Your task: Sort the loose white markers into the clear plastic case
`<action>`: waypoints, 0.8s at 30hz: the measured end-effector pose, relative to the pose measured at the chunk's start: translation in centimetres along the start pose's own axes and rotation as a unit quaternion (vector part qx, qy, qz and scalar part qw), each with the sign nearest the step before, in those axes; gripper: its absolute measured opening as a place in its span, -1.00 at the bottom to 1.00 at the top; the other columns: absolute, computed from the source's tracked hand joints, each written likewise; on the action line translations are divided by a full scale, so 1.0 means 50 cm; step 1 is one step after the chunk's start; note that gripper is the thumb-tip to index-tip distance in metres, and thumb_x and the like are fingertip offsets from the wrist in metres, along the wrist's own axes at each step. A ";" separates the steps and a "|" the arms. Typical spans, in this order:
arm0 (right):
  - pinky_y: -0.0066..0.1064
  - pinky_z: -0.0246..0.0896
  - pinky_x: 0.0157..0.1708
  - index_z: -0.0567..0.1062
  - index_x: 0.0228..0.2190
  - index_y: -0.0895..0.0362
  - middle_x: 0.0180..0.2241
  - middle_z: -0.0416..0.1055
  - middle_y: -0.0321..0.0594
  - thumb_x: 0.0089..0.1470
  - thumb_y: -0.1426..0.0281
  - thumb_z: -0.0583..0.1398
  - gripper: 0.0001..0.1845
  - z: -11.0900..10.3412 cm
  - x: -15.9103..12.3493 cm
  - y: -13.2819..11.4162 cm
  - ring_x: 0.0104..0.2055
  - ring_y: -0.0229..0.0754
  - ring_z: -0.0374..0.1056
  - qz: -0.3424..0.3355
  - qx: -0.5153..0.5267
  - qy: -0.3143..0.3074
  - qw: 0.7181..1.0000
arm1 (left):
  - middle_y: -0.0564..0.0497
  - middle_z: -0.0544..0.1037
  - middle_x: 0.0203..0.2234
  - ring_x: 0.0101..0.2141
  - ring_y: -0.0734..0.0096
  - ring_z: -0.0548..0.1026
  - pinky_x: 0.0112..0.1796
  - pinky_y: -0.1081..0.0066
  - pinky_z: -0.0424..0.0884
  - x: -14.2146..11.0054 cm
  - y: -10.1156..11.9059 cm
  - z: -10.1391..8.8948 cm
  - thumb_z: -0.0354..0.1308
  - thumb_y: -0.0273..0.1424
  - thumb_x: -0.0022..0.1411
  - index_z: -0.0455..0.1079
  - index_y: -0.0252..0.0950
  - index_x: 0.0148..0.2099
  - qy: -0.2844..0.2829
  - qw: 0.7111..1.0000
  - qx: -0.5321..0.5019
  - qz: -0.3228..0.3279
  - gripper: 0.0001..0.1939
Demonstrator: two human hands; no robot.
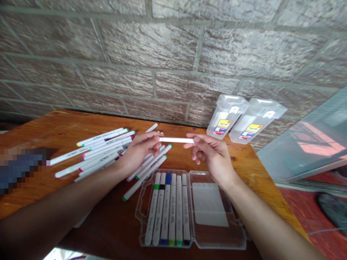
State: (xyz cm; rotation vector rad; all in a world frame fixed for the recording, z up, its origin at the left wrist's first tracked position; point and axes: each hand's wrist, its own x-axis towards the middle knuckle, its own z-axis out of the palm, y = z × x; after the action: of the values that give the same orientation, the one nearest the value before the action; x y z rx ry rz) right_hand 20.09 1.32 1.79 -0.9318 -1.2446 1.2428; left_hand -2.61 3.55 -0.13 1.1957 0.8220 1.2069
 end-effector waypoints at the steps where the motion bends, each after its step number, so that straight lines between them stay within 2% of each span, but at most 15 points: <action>1: -0.49 0.15 -0.65 0.69 -0.19 0.11 -0.31 0.66 -0.11 0.15 0.28 0.34 -0.78 0.000 0.001 -0.001 -0.56 -0.31 0.29 0.004 0.003 0.001 1.000 | 0.11 0.39 -0.59 -0.62 0.52 0.35 -0.51 0.44 0.23 0.000 -0.001 0.000 0.24 -0.32 0.23 0.49 -0.37 -0.24 0.001 1.000 -0.004 0.000 -0.81; 13: -0.51 0.12 -0.69 0.63 -0.32 0.15 -0.40 0.65 -0.12 0.02 0.25 0.37 -0.77 0.005 0.013 -0.001 -0.62 -0.31 0.26 0.042 -0.004 0.063 0.997 | 0.01 0.52 -0.51 -0.56 0.48 0.39 -0.50 0.43 0.28 0.001 -0.006 0.000 0.26 -0.30 0.23 0.54 -0.37 -0.17 0.001 0.999 -0.033 0.020 -0.78; 24: -0.53 0.10 -0.71 0.62 -0.37 0.19 -0.49 0.59 -0.16 -0.02 0.31 0.36 -0.80 0.000 0.020 0.007 -0.65 -0.34 0.25 0.080 0.047 0.110 0.990 | -0.02 0.61 -0.40 -0.54 0.53 0.40 -0.42 0.43 0.30 -0.010 -0.002 -0.007 0.27 -0.27 0.31 0.58 -0.30 -0.02 -0.064 0.996 0.007 0.053 -0.73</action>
State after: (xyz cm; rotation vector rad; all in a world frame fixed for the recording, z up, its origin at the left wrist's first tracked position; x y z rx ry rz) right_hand 19.95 2.36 1.61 -1.0854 -0.9450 1.2738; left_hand -3.02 3.13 -0.34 1.3281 0.6787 1.1988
